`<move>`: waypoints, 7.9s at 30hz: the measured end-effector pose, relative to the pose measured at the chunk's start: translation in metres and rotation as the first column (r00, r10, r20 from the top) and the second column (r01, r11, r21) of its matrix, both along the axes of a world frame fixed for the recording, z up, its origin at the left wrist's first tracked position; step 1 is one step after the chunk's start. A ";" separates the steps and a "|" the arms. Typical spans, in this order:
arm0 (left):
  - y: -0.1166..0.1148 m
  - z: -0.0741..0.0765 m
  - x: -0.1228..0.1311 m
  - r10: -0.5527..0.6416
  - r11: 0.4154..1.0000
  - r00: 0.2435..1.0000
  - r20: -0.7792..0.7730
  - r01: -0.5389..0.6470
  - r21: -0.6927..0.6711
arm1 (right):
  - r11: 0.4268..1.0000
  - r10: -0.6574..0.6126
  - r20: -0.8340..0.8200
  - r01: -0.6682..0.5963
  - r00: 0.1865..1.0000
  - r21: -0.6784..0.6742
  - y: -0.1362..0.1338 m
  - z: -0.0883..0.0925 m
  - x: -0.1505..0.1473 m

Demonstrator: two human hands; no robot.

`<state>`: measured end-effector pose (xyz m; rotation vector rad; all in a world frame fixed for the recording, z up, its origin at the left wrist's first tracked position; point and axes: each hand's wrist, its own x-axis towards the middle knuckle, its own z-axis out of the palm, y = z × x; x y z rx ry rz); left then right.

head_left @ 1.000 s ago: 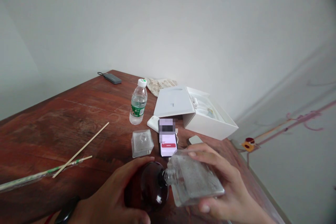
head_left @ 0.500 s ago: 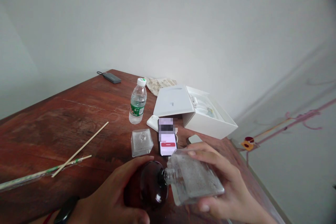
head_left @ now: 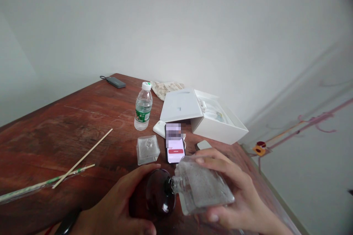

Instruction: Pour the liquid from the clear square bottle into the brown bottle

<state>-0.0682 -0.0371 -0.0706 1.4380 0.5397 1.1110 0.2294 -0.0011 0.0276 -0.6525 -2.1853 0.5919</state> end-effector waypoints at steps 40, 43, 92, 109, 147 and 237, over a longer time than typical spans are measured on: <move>0.000 0.004 -0.001 0.008 1.000 0.999 -0.049 -0.009 -0.019 | 0.999 0.014 0.036 -0.015 0.999 0.041 0.000 -0.001 0.002; 0.000 0.005 -0.001 -0.001 1.000 0.999 -0.035 0.000 -0.009 | 0.999 0.013 0.037 -0.015 0.999 0.047 0.000 0.000 0.001; -0.002 -0.001 -0.006 -0.034 0.997 0.997 -0.068 0.029 -0.074 | 0.999 0.021 0.014 -0.021 1.000 0.036 0.000 0.003 -0.001; -0.003 -0.001 -0.007 -0.061 0.993 0.996 -0.059 0.055 -0.102 | 0.999 0.027 0.036 -0.028 0.999 0.029 0.000 0.005 -0.001; 0.000 0.011 -0.003 -0.042 0.997 0.998 -0.038 0.040 -0.066 | 0.998 0.004 0.057 -0.007 0.998 0.056 -0.002 0.006 0.001; -0.004 0.008 -0.001 -0.096 0.984 0.994 0.056 0.103 -0.142 | 0.998 0.000 0.061 -0.004 0.998 0.065 -0.005 0.007 0.002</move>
